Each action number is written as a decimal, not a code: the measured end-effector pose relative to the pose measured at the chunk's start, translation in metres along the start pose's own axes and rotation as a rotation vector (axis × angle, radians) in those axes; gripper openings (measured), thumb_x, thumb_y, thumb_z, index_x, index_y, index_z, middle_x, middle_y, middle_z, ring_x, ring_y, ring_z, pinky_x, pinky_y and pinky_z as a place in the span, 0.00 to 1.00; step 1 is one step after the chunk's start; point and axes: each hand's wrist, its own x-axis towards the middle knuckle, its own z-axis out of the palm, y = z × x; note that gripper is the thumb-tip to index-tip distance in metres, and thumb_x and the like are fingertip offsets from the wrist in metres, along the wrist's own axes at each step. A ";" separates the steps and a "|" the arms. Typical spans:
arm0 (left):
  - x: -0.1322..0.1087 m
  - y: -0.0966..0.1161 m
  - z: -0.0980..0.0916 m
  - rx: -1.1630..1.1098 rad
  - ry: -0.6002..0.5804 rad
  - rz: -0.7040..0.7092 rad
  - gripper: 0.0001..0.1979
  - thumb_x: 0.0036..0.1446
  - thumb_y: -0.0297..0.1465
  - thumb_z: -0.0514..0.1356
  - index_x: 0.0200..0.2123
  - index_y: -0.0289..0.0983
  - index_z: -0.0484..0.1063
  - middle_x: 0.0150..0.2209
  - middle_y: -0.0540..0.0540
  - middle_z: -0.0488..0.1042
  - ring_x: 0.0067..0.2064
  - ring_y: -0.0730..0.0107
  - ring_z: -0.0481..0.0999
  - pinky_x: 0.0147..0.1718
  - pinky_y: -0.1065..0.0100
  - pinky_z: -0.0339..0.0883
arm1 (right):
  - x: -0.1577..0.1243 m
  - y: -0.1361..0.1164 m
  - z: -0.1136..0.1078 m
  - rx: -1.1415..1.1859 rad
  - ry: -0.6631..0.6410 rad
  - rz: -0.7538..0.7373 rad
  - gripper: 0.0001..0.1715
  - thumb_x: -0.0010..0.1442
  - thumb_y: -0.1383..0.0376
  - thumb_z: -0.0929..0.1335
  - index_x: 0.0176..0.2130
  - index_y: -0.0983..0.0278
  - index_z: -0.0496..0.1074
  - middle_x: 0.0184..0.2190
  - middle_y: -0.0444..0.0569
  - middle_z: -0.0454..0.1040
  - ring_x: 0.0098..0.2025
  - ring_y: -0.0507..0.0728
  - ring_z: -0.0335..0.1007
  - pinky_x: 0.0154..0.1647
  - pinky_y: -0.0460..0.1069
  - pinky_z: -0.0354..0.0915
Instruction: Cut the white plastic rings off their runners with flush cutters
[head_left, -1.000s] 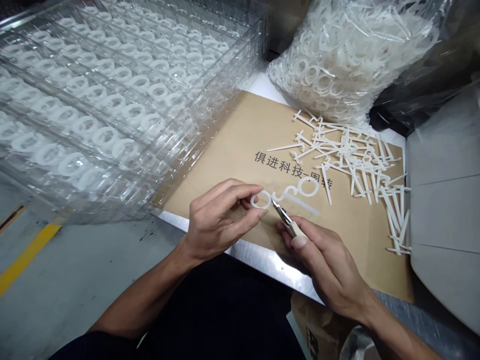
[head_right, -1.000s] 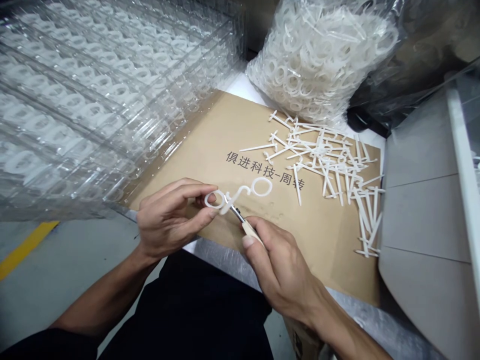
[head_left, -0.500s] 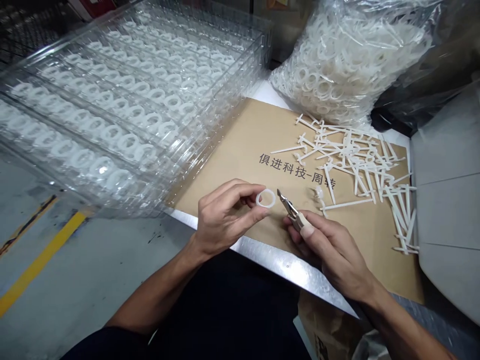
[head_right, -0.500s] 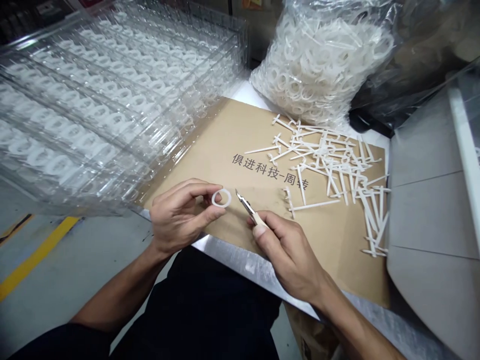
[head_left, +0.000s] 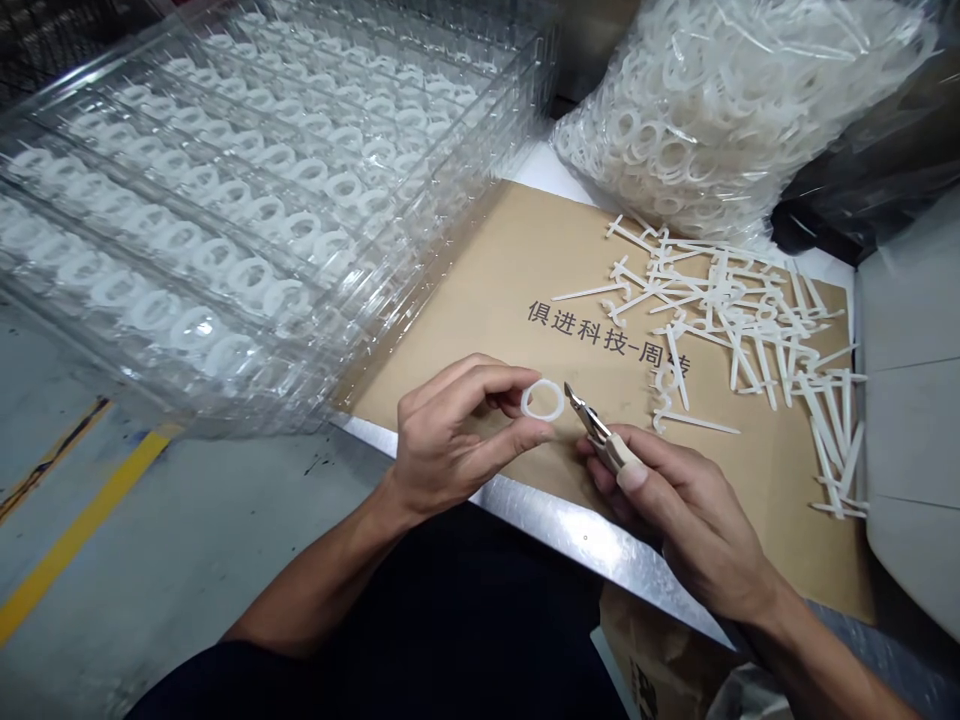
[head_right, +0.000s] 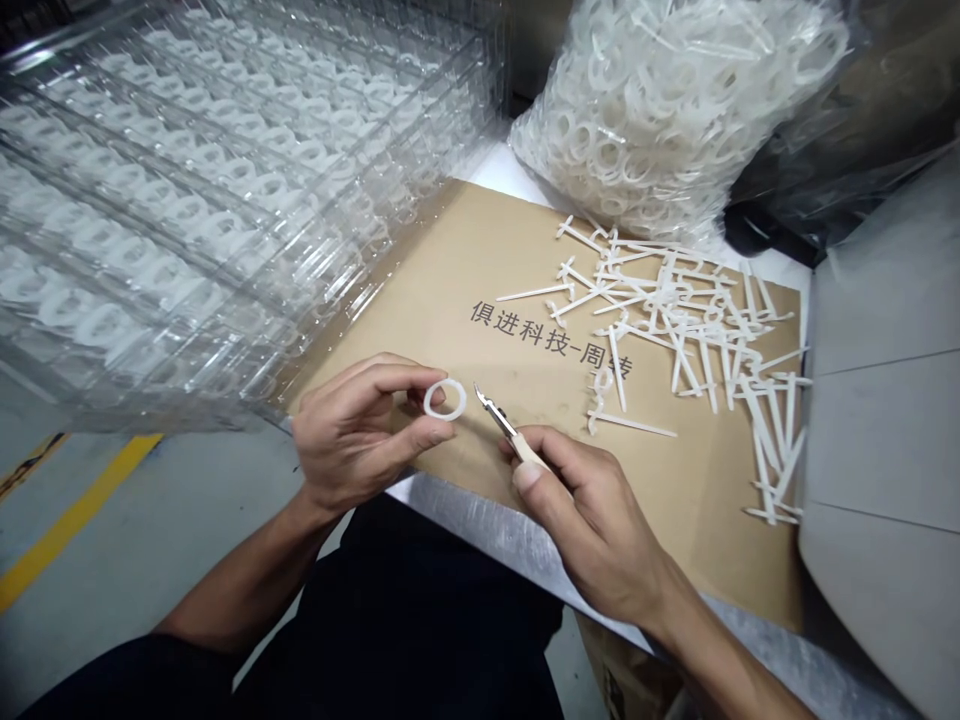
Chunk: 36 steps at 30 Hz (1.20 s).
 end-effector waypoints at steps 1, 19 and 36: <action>0.000 0.000 0.000 -0.002 0.000 0.001 0.15 0.58 0.34 0.74 0.47 0.36 0.79 0.35 0.47 0.80 0.34 0.73 0.79 0.33 0.71 0.74 | 0.000 0.000 0.000 -0.004 0.001 0.000 0.20 0.76 0.50 0.63 0.54 0.59 0.75 0.39 0.48 0.76 0.38 0.57 0.71 0.39 0.51 0.64; 0.000 0.000 0.000 0.010 0.004 -0.001 0.15 0.60 0.33 0.73 0.48 0.37 0.79 0.35 0.48 0.80 0.34 0.72 0.79 0.34 0.70 0.75 | -0.001 0.005 -0.001 -0.013 0.000 -0.003 0.22 0.76 0.49 0.63 0.56 0.59 0.75 0.40 0.50 0.78 0.38 0.58 0.71 0.39 0.51 0.66; 0.001 0.001 -0.001 -0.010 0.008 -0.003 0.15 0.59 0.34 0.73 0.47 0.35 0.80 0.33 0.47 0.79 0.34 0.73 0.79 0.33 0.72 0.73 | 0.001 0.001 0.000 0.013 -0.015 -0.014 0.21 0.76 0.49 0.63 0.55 0.59 0.75 0.37 0.47 0.74 0.36 0.55 0.66 0.36 0.49 0.64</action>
